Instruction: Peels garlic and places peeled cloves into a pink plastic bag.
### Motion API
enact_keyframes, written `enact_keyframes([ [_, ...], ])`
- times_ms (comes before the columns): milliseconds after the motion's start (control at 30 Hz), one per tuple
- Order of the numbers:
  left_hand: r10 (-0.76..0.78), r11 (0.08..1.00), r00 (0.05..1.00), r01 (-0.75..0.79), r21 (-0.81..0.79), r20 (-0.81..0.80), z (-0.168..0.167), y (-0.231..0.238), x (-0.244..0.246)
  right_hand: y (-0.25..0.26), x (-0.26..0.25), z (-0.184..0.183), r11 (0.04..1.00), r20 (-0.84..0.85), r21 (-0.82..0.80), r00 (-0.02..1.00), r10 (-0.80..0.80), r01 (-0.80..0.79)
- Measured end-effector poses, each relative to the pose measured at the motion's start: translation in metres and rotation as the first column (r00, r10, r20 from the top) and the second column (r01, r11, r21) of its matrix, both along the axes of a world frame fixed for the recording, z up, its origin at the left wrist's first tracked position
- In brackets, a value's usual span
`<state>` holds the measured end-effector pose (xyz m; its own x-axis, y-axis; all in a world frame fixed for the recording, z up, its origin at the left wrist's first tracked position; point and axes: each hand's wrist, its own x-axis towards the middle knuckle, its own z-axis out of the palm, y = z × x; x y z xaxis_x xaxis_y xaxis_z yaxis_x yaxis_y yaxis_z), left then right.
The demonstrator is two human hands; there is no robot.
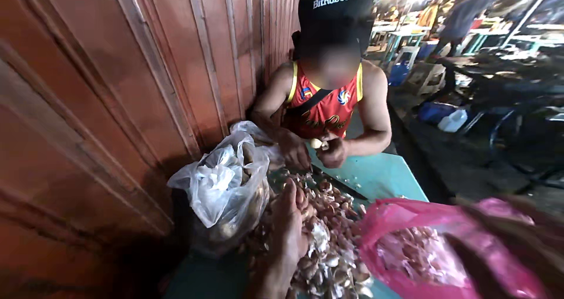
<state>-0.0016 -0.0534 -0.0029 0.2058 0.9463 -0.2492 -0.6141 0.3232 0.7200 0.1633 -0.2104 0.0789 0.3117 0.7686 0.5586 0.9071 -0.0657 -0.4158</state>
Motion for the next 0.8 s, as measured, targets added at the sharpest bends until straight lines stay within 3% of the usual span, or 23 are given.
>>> enact_keyframes([
  [100, -0.004, 1.0, 1.0, 0.004, 0.02, -0.019, -0.001, -0.001, -0.003, 0.041, -0.069, -0.021, 0.951, -0.11, -0.102, 0.953, 0.281, -0.292],
  [167, -0.001, 1.0, 0.999, 0.002, 0.027, -0.05, 0.0, -0.002, -0.008, 0.068, -0.095, -0.05, 0.932, -0.124, -0.12, 0.936, 0.328, -0.343],
  [267, 0.005, 0.998, 1.0, -0.007, 0.057, 0.029, -0.004, 0.002, -0.014, 0.092, -0.109, -0.084, 0.955, -0.114, 0.016, 0.948, 0.296, -0.296],
  [400, 0.026, 0.997, 0.999, -0.023, 0.072, -0.037, -0.008, 0.006, -0.014, 0.103, -0.108, -0.1, 0.948, -0.178, 0.207, 0.943, 0.281, -0.244],
  [567, 0.089, 0.992, 0.996, -0.09, -0.087, -0.012, -0.009, 0.014, -0.017, 0.106, -0.1, -0.121, 0.947, -0.341, 0.302, 0.915, 0.216, -0.112],
  [633, 0.112, 0.99, 0.994, -0.111, -0.09, 0.008, -0.013, 0.02, -0.017, 0.106, -0.098, -0.131, 0.925, -0.473, 0.359, 0.829, 0.296, -0.126],
  [700, 0.052, 0.998, 0.997, -0.053, -0.019, -0.049, -0.015, 0.024, -0.021, 0.101, -0.097, -0.136, 0.905, -0.622, 0.398, 0.68, 0.388, -0.152],
  [767, -0.059, 0.982, 0.958, 0.106, 0.157, -0.281, -0.018, 0.025, -0.027, 0.098, -0.093, -0.139, 0.887, -0.685, 0.433, 0.58, 0.441, -0.161],
  [800, -0.105, 0.945, 0.886, 0.229, 0.231, -0.451, -0.017, 0.025, -0.03, 0.098, -0.089, -0.14, 0.876, -0.7, 0.455, 0.545, 0.462, -0.158],
])
